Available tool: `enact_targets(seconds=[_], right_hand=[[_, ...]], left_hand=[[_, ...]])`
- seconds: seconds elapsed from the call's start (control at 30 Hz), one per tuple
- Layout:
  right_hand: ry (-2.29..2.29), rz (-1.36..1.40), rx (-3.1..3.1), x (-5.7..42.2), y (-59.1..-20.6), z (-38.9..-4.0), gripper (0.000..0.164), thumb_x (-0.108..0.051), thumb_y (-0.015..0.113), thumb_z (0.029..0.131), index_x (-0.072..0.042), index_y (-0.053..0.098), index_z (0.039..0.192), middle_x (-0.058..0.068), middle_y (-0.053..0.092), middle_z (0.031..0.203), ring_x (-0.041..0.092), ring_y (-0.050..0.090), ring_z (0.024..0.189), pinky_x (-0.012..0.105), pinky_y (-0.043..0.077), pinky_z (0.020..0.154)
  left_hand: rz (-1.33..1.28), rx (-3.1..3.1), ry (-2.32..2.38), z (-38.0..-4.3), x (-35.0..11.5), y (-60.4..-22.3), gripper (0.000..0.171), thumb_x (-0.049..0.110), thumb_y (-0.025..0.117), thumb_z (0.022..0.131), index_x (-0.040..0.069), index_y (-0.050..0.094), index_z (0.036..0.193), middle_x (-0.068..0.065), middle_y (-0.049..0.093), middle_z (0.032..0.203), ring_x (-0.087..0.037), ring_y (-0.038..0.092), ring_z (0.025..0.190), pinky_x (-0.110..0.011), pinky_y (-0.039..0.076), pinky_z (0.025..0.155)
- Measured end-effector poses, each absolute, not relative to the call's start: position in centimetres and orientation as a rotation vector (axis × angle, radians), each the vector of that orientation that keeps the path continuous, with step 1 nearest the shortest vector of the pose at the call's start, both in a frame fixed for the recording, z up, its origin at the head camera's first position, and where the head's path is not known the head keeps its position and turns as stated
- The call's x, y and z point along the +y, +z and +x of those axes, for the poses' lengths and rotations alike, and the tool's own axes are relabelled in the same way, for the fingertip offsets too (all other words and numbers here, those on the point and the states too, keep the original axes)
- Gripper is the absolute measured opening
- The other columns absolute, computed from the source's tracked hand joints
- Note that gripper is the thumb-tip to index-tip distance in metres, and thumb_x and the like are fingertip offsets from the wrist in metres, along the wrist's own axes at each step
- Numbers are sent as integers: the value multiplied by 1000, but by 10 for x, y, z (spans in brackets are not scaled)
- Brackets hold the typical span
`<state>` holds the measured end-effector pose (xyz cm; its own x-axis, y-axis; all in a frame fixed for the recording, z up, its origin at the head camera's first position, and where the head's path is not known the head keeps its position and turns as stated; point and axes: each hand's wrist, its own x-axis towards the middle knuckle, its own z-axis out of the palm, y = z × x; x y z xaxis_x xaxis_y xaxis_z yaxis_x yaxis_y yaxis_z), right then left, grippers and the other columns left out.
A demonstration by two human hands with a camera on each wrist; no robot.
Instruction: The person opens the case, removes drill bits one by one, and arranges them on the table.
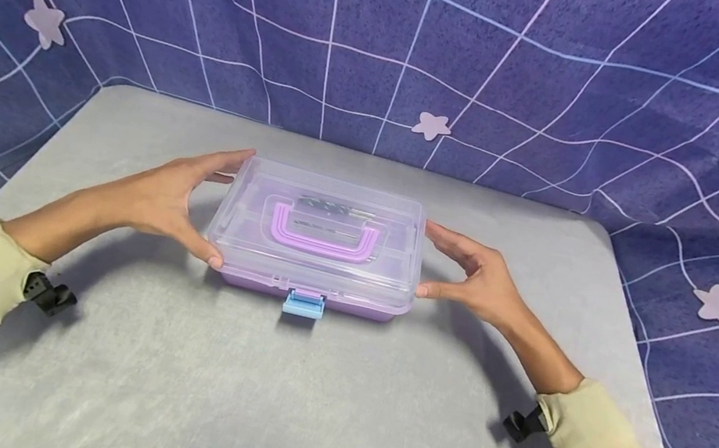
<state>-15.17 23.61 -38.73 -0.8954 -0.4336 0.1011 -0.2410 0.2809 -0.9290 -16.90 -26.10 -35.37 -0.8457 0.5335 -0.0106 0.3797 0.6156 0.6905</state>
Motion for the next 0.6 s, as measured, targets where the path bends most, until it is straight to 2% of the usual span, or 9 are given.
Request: enact_targets(seconds=[0.5,0.6], right_hand=[[-1658,-612,2363,237,-386,-154,95,7,101,74,-4,62,160,12,60,168,34,54,160,23,40,131],[-1657,-620,2360,237,-385,-155,94,7,101,74,-4,62,159,12,60,168,35,54,160,26,40,133]], left_hand=[[759,2647,1004,-171,-260,-352,160,37,117,53,11,24,180,-23,43,178,-54,53,155,-79,30,130],[759,2642,998,-171,-260,-350,159,36,117,54,11,24,180,-23,42,179,-54,54,155,-80,30,130]])
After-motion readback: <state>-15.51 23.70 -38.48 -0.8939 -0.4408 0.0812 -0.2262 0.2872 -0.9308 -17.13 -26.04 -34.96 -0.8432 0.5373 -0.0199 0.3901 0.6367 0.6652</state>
